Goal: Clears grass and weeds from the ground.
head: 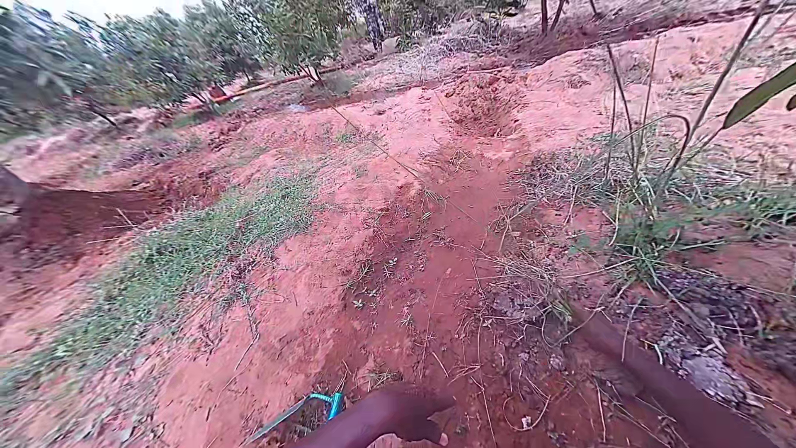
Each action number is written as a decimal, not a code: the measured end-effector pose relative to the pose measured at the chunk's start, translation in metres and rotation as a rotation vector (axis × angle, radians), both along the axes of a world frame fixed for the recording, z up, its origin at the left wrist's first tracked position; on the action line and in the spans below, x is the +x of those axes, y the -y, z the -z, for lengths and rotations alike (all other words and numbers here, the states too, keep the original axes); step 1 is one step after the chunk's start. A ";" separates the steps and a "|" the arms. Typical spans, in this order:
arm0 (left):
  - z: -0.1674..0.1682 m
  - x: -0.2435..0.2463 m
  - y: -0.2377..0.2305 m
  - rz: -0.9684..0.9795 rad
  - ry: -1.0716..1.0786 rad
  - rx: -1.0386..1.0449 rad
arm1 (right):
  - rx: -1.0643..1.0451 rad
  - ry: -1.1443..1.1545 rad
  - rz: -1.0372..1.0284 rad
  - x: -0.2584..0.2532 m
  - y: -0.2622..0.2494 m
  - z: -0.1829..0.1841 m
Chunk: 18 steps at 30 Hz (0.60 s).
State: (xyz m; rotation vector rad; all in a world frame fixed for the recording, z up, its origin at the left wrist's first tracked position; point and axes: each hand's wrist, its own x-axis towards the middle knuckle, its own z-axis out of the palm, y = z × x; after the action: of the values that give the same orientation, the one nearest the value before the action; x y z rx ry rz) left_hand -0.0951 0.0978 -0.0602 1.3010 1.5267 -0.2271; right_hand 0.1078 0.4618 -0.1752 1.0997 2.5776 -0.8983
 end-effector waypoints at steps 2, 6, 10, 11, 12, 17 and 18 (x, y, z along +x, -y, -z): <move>0.001 -0.003 0.001 -0.064 0.018 0.004 | 0.053 -0.032 -0.013 -0.007 -0.003 0.010; 0.011 -0.006 0.001 -0.081 0.014 0.001 | 0.045 -0.159 0.001 -0.008 -0.007 0.033; 0.014 -0.006 0.000 -0.108 0.024 0.000 | 0.049 -0.302 0.113 -0.006 -0.018 0.051; 0.010 -0.004 -0.001 -0.109 0.024 -0.007 | 0.015 -0.256 0.131 -0.007 -0.016 0.043; 0.006 -0.003 -0.001 -0.109 0.016 -0.007 | 0.000 -0.223 0.147 -0.008 -0.014 0.041; -0.003 0.000 -0.001 -0.069 -0.021 0.010 | 0.043 -0.088 0.109 -0.011 -0.001 0.042; -0.006 0.000 0.000 -0.064 -0.033 0.011 | 0.052 -0.077 0.108 -0.011 0.000 0.042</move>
State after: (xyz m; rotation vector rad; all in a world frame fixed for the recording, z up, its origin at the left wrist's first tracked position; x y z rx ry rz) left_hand -0.0949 0.0979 -0.0538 1.2602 1.5967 -0.2002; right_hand 0.0969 0.4615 -0.2173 1.2529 2.6388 -0.9194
